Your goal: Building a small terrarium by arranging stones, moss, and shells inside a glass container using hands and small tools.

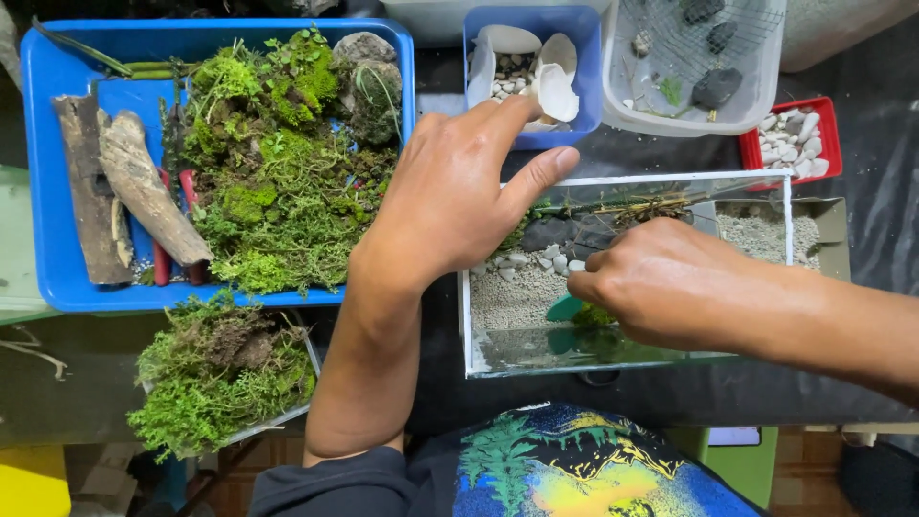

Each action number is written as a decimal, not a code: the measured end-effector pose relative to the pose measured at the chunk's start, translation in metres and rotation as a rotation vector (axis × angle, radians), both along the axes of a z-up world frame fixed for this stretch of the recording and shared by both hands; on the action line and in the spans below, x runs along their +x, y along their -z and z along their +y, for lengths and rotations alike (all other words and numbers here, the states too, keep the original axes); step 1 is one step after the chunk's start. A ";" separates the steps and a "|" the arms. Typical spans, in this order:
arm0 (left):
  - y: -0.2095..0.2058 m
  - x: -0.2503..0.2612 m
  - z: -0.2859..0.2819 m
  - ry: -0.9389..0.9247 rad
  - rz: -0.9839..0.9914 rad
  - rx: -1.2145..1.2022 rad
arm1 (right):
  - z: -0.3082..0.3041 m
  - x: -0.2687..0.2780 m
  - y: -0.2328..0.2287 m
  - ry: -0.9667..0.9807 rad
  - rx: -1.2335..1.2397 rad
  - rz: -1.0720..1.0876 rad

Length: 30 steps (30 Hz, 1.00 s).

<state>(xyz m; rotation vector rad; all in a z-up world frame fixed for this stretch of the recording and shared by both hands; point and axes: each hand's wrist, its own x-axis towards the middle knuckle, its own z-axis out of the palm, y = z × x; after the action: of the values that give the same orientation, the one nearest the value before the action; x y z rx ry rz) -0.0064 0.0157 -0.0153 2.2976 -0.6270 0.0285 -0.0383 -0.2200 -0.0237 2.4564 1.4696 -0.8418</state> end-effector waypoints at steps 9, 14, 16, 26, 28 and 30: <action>0.001 0.000 -0.001 0.000 -0.003 0.006 | 0.008 -0.003 0.000 0.015 0.077 -0.050; -0.002 -0.001 0.000 -0.005 0.026 0.002 | 0.017 -0.005 -0.003 0.049 0.214 -0.076; 0.000 0.000 0.000 -0.005 -0.007 0.004 | 0.024 -0.005 -0.001 0.055 0.141 0.009; -0.002 0.001 -0.003 0.006 0.020 0.018 | 0.031 -0.006 0.003 0.068 0.170 0.050; -0.002 0.001 -0.003 -0.005 0.019 0.029 | 0.028 -0.005 0.008 0.055 0.213 -0.009; -0.002 0.002 -0.004 -0.003 0.023 0.032 | 0.030 -0.003 0.000 0.073 0.196 0.002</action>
<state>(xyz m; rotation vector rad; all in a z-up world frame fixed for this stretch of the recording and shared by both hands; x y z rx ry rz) -0.0048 0.0115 -0.0137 2.3261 -0.6168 -0.0061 -0.0417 -0.1904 -0.0238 2.6651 1.5397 -0.7459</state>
